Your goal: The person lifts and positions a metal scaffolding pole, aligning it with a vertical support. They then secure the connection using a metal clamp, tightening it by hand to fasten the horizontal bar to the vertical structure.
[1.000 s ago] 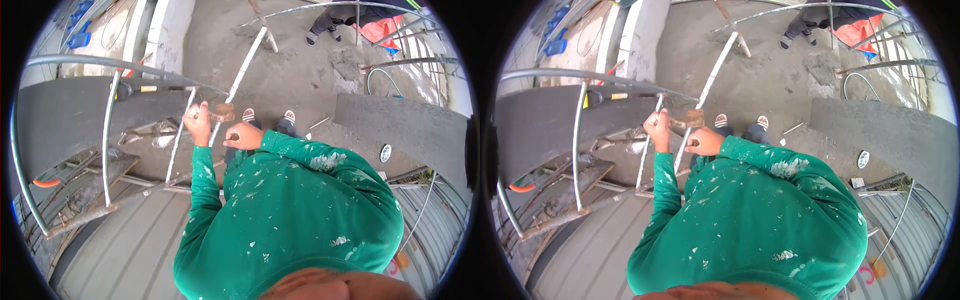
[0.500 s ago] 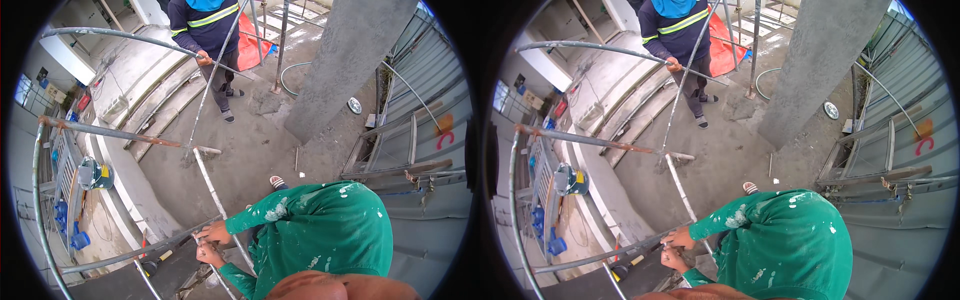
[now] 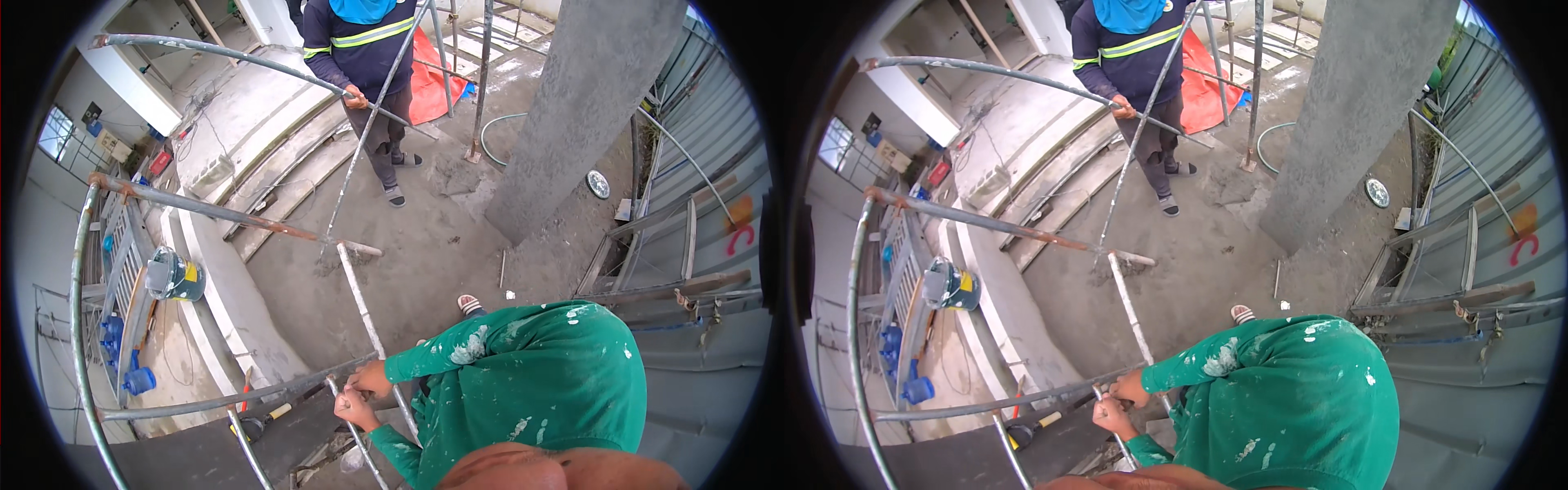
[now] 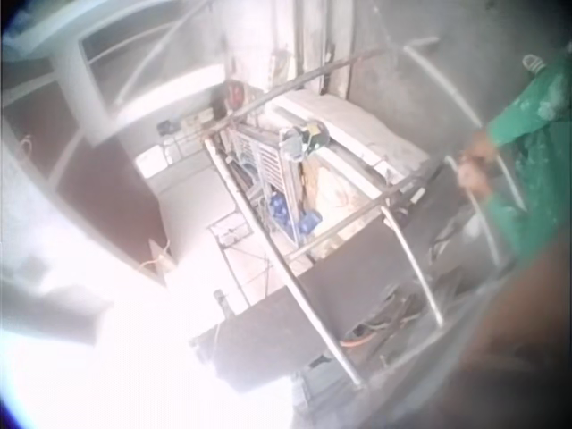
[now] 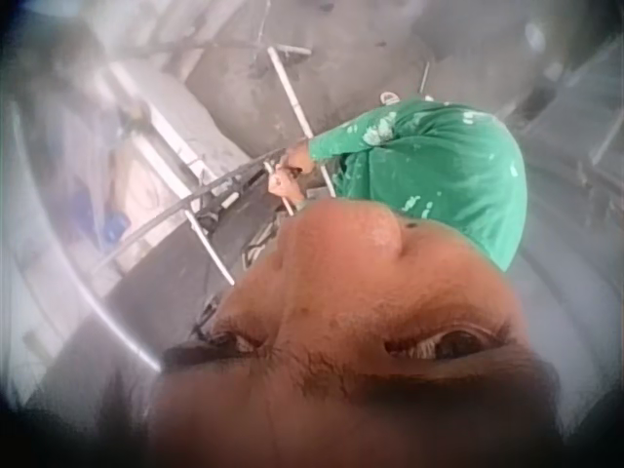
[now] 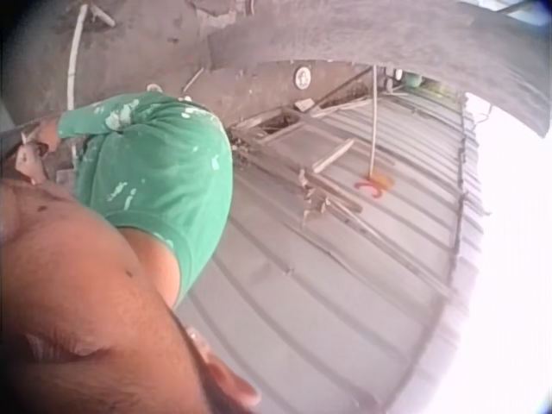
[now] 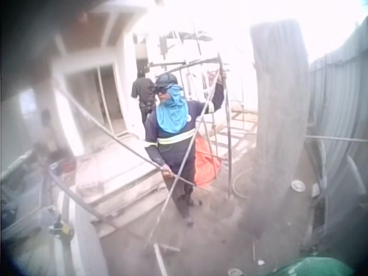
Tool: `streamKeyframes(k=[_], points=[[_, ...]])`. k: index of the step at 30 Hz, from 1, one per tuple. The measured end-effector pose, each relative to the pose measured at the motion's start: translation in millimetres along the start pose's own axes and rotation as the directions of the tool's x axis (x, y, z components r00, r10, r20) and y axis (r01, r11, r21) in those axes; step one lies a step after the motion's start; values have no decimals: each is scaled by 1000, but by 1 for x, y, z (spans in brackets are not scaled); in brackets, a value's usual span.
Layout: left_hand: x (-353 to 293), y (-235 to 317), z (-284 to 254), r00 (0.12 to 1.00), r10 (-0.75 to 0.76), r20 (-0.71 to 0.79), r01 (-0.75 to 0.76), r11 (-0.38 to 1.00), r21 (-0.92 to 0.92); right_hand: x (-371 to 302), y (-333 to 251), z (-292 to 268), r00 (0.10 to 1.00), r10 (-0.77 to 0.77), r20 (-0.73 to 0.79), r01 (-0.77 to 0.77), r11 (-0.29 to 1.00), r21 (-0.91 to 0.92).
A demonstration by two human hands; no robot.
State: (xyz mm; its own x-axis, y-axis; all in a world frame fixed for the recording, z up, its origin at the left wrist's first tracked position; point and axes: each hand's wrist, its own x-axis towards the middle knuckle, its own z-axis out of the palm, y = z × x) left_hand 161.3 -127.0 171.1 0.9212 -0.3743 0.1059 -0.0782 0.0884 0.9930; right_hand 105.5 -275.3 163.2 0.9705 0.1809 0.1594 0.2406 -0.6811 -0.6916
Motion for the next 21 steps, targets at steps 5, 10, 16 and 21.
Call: streamKeyframes(k=[5,10,16,21], points=[[-3,-7,1,1000,11,23,-11,999,-33,-26,-28,14,878,360,315,-298,927,-227],[-3,-7,1,999,-25,25,26,998,-49,-36,-41,5,823,368,432,-294,928,-230],[-9,-6,2,998,36,42,-35,999,-18,-10,-14,7,974,227,-9,-221,936,-272],[-2,-15,-4,1000,-14,-7,14,1000,-25,-12,-19,6,538,211,816,-411,911,35]])
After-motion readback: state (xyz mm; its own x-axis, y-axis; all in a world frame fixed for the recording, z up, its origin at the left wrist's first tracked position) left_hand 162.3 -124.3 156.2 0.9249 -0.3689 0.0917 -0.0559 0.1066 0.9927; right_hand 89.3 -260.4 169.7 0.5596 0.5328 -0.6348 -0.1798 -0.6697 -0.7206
